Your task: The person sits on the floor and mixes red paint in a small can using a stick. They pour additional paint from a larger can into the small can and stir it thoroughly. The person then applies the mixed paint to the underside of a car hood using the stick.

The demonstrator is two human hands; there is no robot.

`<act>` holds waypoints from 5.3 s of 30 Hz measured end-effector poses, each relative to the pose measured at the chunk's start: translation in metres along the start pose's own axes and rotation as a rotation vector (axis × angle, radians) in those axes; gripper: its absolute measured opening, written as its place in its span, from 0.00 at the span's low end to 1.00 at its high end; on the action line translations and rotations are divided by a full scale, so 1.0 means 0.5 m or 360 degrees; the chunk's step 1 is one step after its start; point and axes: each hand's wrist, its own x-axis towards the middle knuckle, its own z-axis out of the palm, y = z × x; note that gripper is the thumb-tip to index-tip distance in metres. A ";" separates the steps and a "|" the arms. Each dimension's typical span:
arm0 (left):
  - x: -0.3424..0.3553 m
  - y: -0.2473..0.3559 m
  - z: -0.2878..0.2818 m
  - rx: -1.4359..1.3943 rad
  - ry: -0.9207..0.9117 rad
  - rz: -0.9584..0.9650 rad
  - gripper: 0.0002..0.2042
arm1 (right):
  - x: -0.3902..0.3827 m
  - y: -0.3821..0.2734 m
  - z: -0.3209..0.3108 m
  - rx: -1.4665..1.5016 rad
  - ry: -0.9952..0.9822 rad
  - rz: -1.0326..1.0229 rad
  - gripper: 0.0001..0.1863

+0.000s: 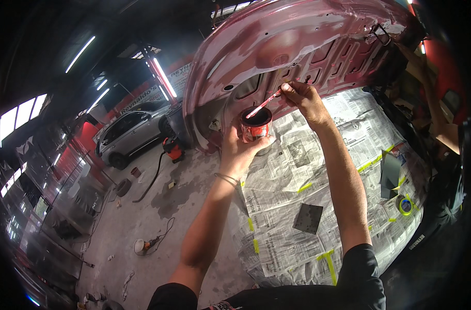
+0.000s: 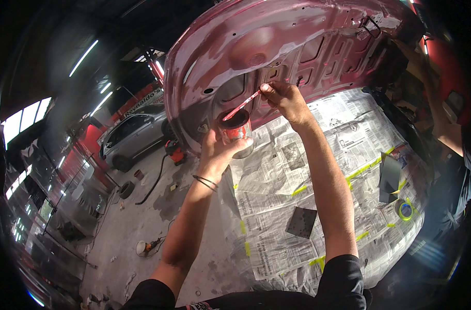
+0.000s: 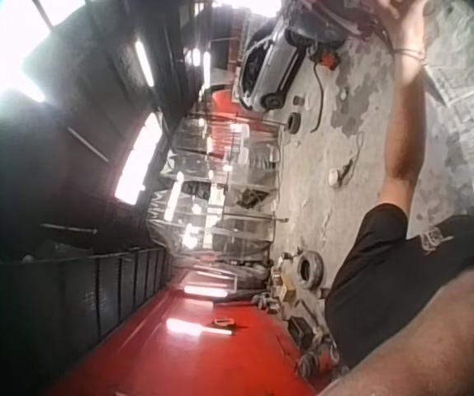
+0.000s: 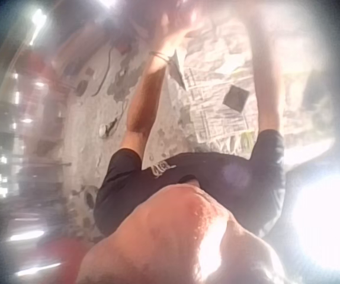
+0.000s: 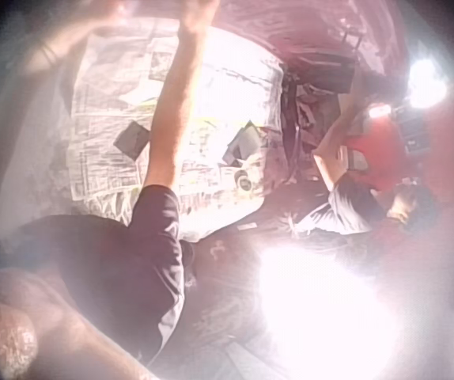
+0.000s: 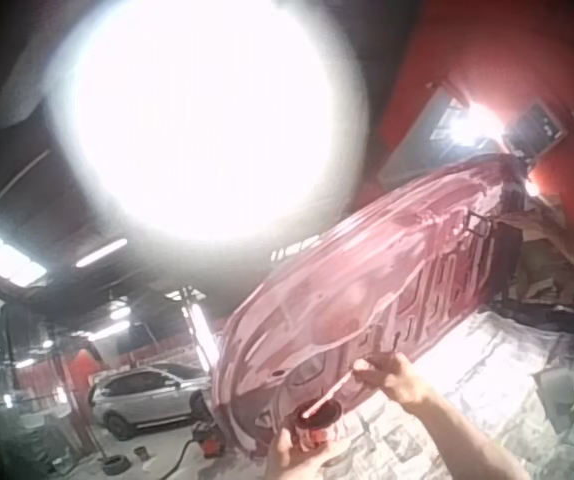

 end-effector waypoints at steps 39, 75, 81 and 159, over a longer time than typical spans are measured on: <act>-0.026 -0.091 -0.047 0.0105 -0.0789 -0.0199 0.37 | -0.279 -0.213 -0.019 -0.1840 -0.0687 -0.1028 0.13; -0.183 -0.139 0.026 0.0834 0.0261 0.0330 0.36 | -0.271 -0.153 0.030 -0.1248 0.0360 0.0589 0.17; -0.180 -0.117 0.029 0.0936 0.0231 0.0391 0.38 | -0.263 -0.216 0.039 -0.1156 0.0269 0.0378 0.14; 0.087 0.144 0.239 -0.0354 -0.0402 0.0396 0.33 | 0.073 -0.729 0.002 -0.2530 -0.0585 -0.0166 0.18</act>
